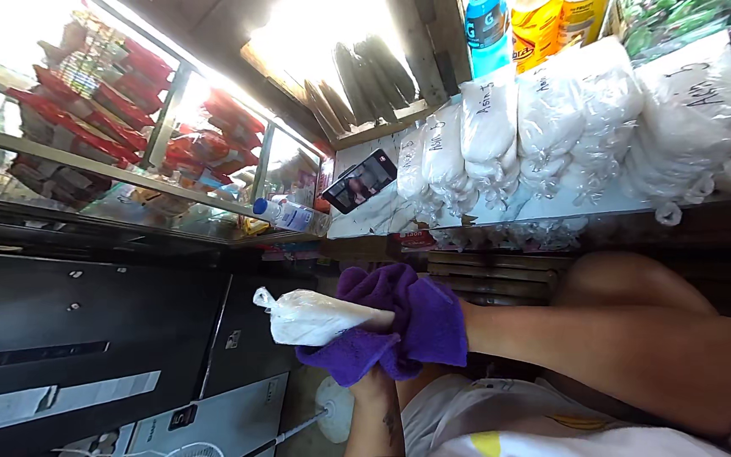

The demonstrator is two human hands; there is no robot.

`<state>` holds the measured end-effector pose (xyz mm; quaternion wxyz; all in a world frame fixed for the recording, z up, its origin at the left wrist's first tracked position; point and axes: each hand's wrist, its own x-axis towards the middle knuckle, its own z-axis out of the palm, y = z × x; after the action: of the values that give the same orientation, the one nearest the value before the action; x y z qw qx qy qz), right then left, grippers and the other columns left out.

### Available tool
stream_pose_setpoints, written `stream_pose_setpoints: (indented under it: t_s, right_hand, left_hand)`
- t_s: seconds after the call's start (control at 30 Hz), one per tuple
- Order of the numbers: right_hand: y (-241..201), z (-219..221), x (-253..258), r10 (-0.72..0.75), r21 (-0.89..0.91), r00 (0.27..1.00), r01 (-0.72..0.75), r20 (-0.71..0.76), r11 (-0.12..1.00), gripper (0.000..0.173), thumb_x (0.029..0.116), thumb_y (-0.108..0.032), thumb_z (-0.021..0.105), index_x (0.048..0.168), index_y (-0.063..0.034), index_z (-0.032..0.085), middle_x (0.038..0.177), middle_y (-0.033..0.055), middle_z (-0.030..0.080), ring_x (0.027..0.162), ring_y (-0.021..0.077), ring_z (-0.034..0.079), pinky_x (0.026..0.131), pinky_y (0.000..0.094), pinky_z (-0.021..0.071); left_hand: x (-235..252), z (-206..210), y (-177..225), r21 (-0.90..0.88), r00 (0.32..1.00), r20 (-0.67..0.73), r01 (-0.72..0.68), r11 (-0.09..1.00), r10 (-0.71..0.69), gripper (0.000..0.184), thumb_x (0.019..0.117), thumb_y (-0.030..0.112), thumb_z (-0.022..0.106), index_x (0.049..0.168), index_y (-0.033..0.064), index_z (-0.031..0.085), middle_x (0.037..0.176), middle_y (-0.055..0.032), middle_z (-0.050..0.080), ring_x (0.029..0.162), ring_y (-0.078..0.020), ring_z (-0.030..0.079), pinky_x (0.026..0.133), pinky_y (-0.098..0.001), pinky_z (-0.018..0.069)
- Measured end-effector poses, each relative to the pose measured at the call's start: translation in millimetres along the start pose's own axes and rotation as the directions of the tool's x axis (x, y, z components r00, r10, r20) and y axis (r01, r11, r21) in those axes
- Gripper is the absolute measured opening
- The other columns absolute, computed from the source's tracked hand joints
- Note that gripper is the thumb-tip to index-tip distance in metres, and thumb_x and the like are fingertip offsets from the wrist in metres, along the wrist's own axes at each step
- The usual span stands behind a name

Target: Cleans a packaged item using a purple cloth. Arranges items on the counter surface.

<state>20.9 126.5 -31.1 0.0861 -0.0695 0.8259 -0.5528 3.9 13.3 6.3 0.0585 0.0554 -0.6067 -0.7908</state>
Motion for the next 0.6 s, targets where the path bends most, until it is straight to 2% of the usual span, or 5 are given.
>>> stream_pose_setpoints:
  t_s: [0.03, 0.07, 0.13, 0.27, 0.6]
  right_hand:
    - [-14.9, -16.0, -9.8, 0.051, 0.005, 0.996, -0.051, 0.075, 0.999, 0.041, 0.1017, -0.018, 0.06, 0.134, 0.0058, 0.058, 0.137, 0.0242, 0.059, 0.129, 0.0344, 0.054, 0.111, 0.0477, 0.0378]
    - [-25.1, -25.6, -15.1, 0.092, -0.011, 0.989, -0.091, 0.118, 0.996, 0.042, 0.1025, -0.017, 0.058, 0.138, 0.0045, 0.056, 0.141, 0.0226, 0.056, 0.133, 0.0329, 0.052, 0.113, 0.0465, 0.0356]
    - [-24.7, -22.6, -14.6, 0.095, -0.047, 0.99, -0.091, 0.108, 0.995, 0.039, 0.1039, -0.017, 0.055, 0.138, 0.0023, 0.056, 0.14, 0.0204, 0.057, 0.131, 0.03, 0.053, 0.111, 0.0452, 0.0374]
    - [12.4, 10.9, -3.2, -0.076, -0.013, 0.993, 0.075, -0.095, 0.997, 0.032, 0.1008, -0.018, 0.058, 0.125, 0.0024, 0.064, 0.122, 0.0208, 0.066, 0.116, 0.0294, 0.062, 0.1, 0.0459, 0.0458]
    - [15.0, 10.9, -8.3, -0.174, -0.02, 0.981, 0.173, -0.081, 0.985, 0.035, 0.0947, -0.014, 0.065, 0.121, 0.0087, 0.065, 0.119, 0.026, 0.066, 0.115, 0.0345, 0.063, 0.1, 0.0475, 0.0471]
  left_hand:
    - [10.3, -28.3, -22.2, -0.046, 0.97, 0.183, -0.153, 0.987, 0.159, 0.031, 0.1031, 0.002, 0.028, 0.094, 0.0027, 0.058, 0.08, 0.0032, 0.071, 0.082, 0.0001, 0.069, 0.078, -0.0191, 0.0575]
    - [26.8, -57.3, -42.2, -0.142, 0.907, 0.321, -0.238, 0.961, 0.272, 0.017, 0.1005, 0.014, 0.052, 0.096, 0.0094, 0.069, 0.089, 0.0033, 0.076, 0.09, -0.0024, 0.071, 0.081, -0.0223, 0.0587]
    - [43.2, -79.9, -52.8, -0.179, 0.843, 0.438, -0.258, 0.949, 0.312, 0.013, 0.0913, 0.031, 0.071, 0.099, 0.0218, 0.076, 0.095, 0.0066, 0.077, 0.095, -0.0021, 0.071, 0.084, -0.0232, 0.0589]
    - [39.3, -78.6, -49.2, -0.168, 0.854, 0.427, -0.25, 0.954, 0.299, 0.014, 0.0896, 0.035, 0.072, 0.098, 0.0254, 0.076, 0.096, 0.0085, 0.077, 0.095, -0.0006, 0.071, 0.084, -0.0217, 0.0585]
    - [37.3, -71.3, -43.4, -0.223, 0.852, 0.41, -0.253, 0.942, 0.326, 0.017, 0.098, 0.031, 0.06, 0.097, 0.0254, 0.076, 0.097, 0.0092, 0.077, 0.098, -0.0004, 0.07, 0.088, -0.0223, 0.0569]
